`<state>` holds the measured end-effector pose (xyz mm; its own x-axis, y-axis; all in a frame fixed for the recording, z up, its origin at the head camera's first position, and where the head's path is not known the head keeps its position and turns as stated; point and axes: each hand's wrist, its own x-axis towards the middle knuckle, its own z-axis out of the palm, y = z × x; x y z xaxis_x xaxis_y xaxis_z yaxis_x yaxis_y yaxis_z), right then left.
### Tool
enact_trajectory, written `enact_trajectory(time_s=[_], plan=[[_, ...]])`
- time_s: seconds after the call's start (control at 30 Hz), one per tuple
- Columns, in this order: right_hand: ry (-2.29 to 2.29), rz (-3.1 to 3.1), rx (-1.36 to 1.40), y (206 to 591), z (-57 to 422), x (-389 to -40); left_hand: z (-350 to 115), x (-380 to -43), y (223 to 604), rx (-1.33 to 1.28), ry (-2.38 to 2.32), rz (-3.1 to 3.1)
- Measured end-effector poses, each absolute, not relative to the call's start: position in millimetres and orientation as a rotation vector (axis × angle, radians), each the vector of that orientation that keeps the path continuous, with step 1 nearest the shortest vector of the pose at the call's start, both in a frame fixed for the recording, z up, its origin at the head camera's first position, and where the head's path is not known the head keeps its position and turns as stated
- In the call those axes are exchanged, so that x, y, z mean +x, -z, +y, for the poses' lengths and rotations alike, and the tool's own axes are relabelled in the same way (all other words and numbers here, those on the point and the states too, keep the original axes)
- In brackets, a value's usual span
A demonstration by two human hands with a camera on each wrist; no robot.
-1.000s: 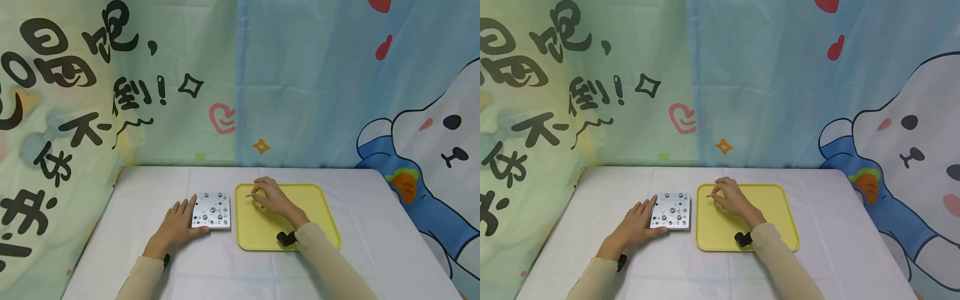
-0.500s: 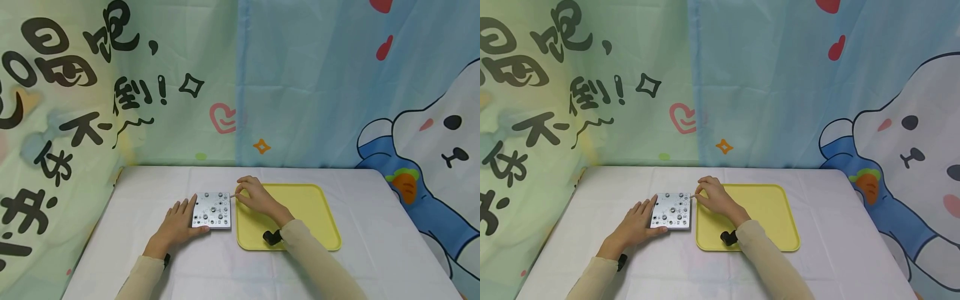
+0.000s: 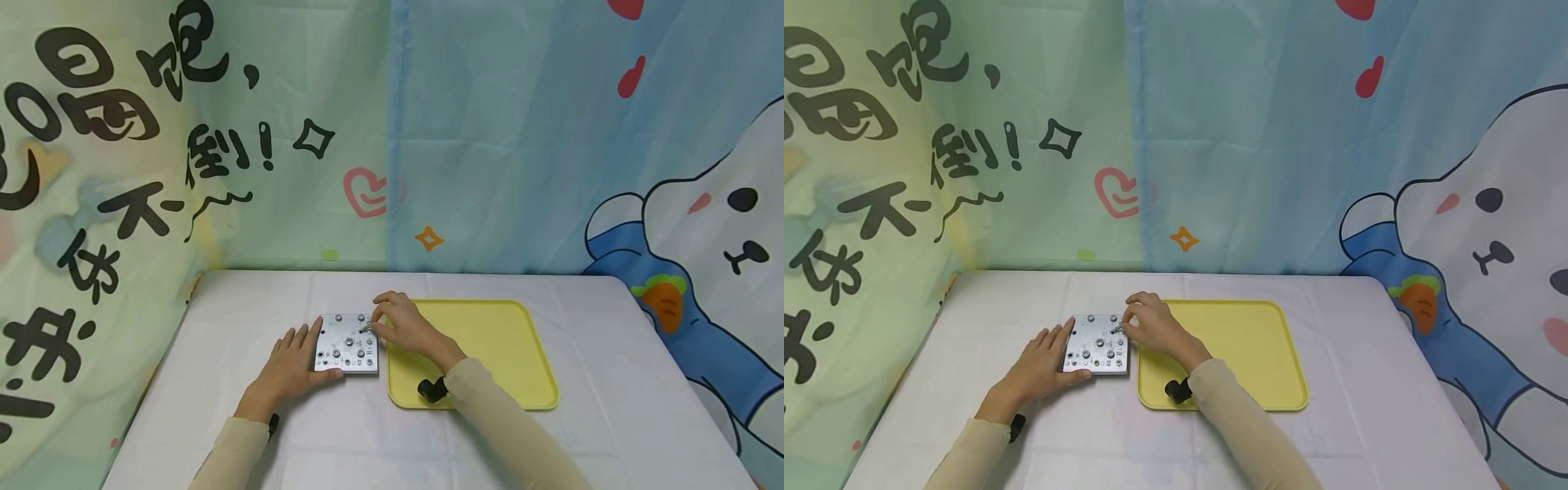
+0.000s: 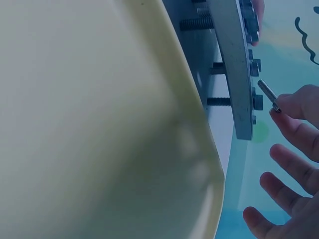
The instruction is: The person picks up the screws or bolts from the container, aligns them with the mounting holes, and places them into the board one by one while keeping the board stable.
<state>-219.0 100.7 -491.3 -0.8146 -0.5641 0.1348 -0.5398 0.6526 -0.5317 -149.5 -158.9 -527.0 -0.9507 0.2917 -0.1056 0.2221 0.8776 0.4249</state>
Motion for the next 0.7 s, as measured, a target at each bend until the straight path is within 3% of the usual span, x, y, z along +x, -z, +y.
enact_trajectory(time_s=[0.7], plan=[[0.805,2.840,-0.942,488,89,-217,-159,-149,526,0.404,-0.632,2.884]])
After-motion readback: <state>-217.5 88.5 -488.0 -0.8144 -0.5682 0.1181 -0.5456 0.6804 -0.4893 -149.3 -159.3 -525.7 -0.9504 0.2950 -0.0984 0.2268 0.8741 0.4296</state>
